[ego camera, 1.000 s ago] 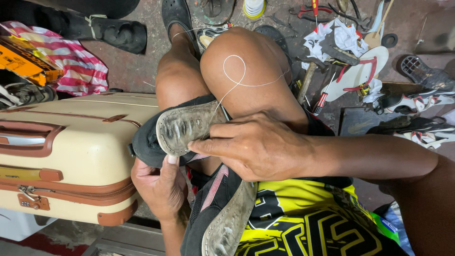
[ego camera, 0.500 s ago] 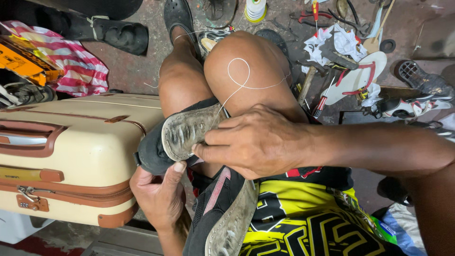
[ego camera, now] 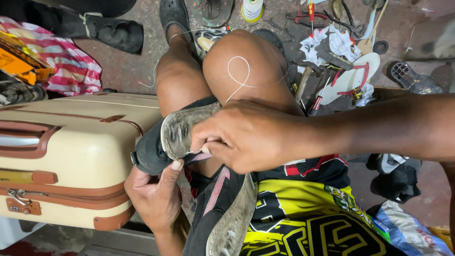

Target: The person sits on the floor and sews the sole of a black sneaker using a needle and white thread. They repeatedly push the needle through the shoe's sole and pull the thread tight to secure the stitching.

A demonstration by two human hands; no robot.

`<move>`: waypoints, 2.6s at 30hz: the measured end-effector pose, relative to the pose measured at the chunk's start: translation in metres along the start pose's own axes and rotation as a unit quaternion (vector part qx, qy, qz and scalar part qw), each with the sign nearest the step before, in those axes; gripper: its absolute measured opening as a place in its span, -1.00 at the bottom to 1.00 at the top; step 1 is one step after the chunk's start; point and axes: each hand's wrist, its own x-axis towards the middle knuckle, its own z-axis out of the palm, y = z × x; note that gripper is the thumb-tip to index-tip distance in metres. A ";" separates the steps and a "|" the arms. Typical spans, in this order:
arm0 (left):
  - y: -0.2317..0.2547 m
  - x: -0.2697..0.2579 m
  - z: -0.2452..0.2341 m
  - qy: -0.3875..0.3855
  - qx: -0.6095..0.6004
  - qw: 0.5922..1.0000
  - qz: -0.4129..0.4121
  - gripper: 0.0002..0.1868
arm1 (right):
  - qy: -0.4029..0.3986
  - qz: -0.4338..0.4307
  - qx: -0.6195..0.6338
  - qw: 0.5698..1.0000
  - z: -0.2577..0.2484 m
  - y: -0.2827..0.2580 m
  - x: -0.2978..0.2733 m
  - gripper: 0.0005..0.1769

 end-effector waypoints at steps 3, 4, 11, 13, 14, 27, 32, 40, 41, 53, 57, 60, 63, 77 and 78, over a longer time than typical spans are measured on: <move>-0.002 -0.002 -0.001 0.000 -0.002 1.000 0.000 -0.72 | 0.082 -0.189 -0.177 0.962 0.009 0.000 -0.007 -0.82; -0.003 -0.002 -0.002 -0.004 0.001 1.000 -0.003 -0.73 | 0.092 -0.245 -0.261 0.929 0.011 -0.001 -0.009 -0.81; -0.017 -0.007 -0.004 -0.016 -0.144 0.988 -0.049 -0.66 | 0.074 -0.194 -0.182 0.961 0.000 0.000 -0.013 -0.70; -0.021 -0.009 -0.001 0.025 -0.146 0.987 -0.067 -0.71 | 0.060 -0.183 -0.149 0.970 0.001 0.004 -0.013 -0.70; -0.022 -0.009 0.001 0.051 -0.151 0.985 -0.071 -0.73 | 0.048 -0.182 -0.137 0.973 -0.001 0.006 -0.012 -0.70; 0.011 -0.013 0.001 -0.015 -0.040 0.998 -0.041 -0.70 | 0.064 -0.261 -0.345 0.899 0.006 -0.004 -0.021 -0.59; 0.023 -0.013 0.008 -0.004 0.016 1.000 -0.013 -0.72 | 0.105 -0.299 -0.444 0.838 0.011 -0.009 -0.021 -0.68; 0.032 -0.016 0.021 0.028 0.060 0.998 -0.002 -0.75 | 0.049 -0.074 -0.158 0.983 0.013 -0.016 -0.011 -0.77; 0.032 -0.015 0.021 0.032 0.068 0.997 -0.006 -0.76 | 0.059 -0.073 -0.158 0.983 0.013 -0.016 -0.011 -0.81; 0.030 -0.016 0.024 0.049 0.066 0.997 0.014 -0.78 | 0.048 -0.093 -0.274 0.956 0.026 -0.027 -0.010 -0.65; 0.032 -0.014 0.028 0.060 0.068 0.996 0.010 -0.77 | 0.052 -0.084 -0.271 0.958 0.026 -0.032 -0.006 -0.69; 0.032 -0.015 0.029 0.065 0.059 0.996 0.016 -0.78 | 0.052 -0.084 -0.260 0.961 0.026 -0.033 -0.003 -0.73; 0.032 -0.014 0.030 0.066 0.064 0.996 0.013 -0.78 | 0.027 -0.042 -0.222 0.974 0.024 -0.033 0.005 -0.68; -0.016 -0.020 -0.018 0.085 -0.043 0.990 0.107 -0.87 | 0.006 -0.039 -0.183 0.982 0.007 -0.028 -0.008 -0.82; -0.015 -0.020 -0.021 0.093 -0.010 0.990 0.105 -0.89 | 0.014 -0.051 -0.156 0.986 0.001 -0.025 -0.011 -0.83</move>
